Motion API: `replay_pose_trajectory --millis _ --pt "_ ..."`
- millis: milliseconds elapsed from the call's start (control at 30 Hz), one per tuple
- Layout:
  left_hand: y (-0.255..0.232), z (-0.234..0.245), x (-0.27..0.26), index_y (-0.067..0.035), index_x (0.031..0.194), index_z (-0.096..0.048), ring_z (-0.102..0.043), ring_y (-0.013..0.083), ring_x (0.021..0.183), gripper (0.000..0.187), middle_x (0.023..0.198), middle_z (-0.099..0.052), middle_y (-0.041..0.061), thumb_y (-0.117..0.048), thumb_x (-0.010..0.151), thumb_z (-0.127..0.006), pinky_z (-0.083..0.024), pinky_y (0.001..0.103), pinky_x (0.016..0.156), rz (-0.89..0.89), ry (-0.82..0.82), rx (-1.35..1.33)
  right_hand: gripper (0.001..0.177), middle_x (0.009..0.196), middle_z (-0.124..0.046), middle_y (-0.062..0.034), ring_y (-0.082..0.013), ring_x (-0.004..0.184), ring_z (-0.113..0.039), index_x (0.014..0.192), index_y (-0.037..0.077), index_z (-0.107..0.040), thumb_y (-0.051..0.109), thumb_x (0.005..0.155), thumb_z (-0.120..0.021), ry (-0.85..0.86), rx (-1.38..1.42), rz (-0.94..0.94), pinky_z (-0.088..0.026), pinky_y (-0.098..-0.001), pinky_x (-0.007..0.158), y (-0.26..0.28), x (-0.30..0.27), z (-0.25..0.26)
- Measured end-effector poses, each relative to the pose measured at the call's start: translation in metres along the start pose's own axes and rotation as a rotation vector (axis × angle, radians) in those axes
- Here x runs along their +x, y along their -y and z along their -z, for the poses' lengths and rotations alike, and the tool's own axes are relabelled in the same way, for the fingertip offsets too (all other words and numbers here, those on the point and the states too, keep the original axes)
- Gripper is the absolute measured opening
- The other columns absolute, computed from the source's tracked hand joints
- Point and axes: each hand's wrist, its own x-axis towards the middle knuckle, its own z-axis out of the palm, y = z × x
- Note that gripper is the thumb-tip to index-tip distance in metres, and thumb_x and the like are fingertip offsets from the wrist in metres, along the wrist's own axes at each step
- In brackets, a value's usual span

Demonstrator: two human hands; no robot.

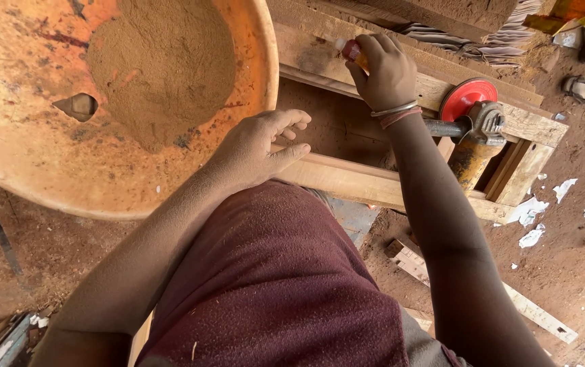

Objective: Using an angle grinder to sand and smooth a wooden window frame or furniture component.

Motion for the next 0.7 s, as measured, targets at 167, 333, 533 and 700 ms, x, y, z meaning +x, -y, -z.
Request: replay_pose_trajectory --millis 167,333,533,700 --pt "-0.007 0.004 -0.001 -0.01 0.128 -0.06 -0.069 0.0185 0.115 0.04 0.125 -0.067 0.01 -0.03 0.095 -0.071 -0.06 0.036 0.096 0.032 0.014 -0.013 0.037 0.116 -0.068 -0.0116 -0.0269 0.103 -0.072 0.121 0.006 -0.069 0.016 0.09 -0.087 -0.044 0.411 -0.271 -0.061 -0.0389 0.087 0.008 -0.008 -0.001" --pt "-0.003 0.0 0.002 -0.008 0.136 -0.054 -0.07 0.0194 0.11 0.05 0.128 -0.065 0.011 -0.026 0.094 -0.074 -0.061 0.037 0.092 -0.014 -0.024 -0.042 0.034 0.12 -0.07 -0.0076 -0.022 0.114 -0.072 0.124 0.006 -0.067 0.013 0.094 -0.082 -0.128 0.884 -0.401 -0.062 -0.0377 0.105 0.035 -0.026 0.009" --pt "0.01 0.009 -0.003 -0.005 0.144 -0.051 -0.07 0.0205 0.108 0.059 0.127 -0.066 0.014 -0.014 0.092 -0.078 -0.065 0.036 0.089 -0.164 -0.245 -0.212 0.038 0.119 -0.074 -0.0067 -0.0147 0.106 -0.074 0.127 0.007 -0.069 0.022 0.096 -0.085 -0.136 1.06 -0.331 -0.063 -0.0333 0.099 0.129 -0.021 0.062" --pt "0.028 0.023 -0.025 -0.002 0.132 -0.063 -0.072 0.0218 0.118 0.036 0.127 -0.071 0.015 -0.001 0.098 -0.075 -0.063 0.038 0.106 -0.232 -0.387 -0.352 0.05 0.109 -0.076 -0.0081 -0.0131 0.082 -0.07 0.125 0.004 -0.071 0.027 0.085 -0.089 -0.107 0.745 -0.148 -0.062 -0.0252 0.073 0.159 0.003 0.056"
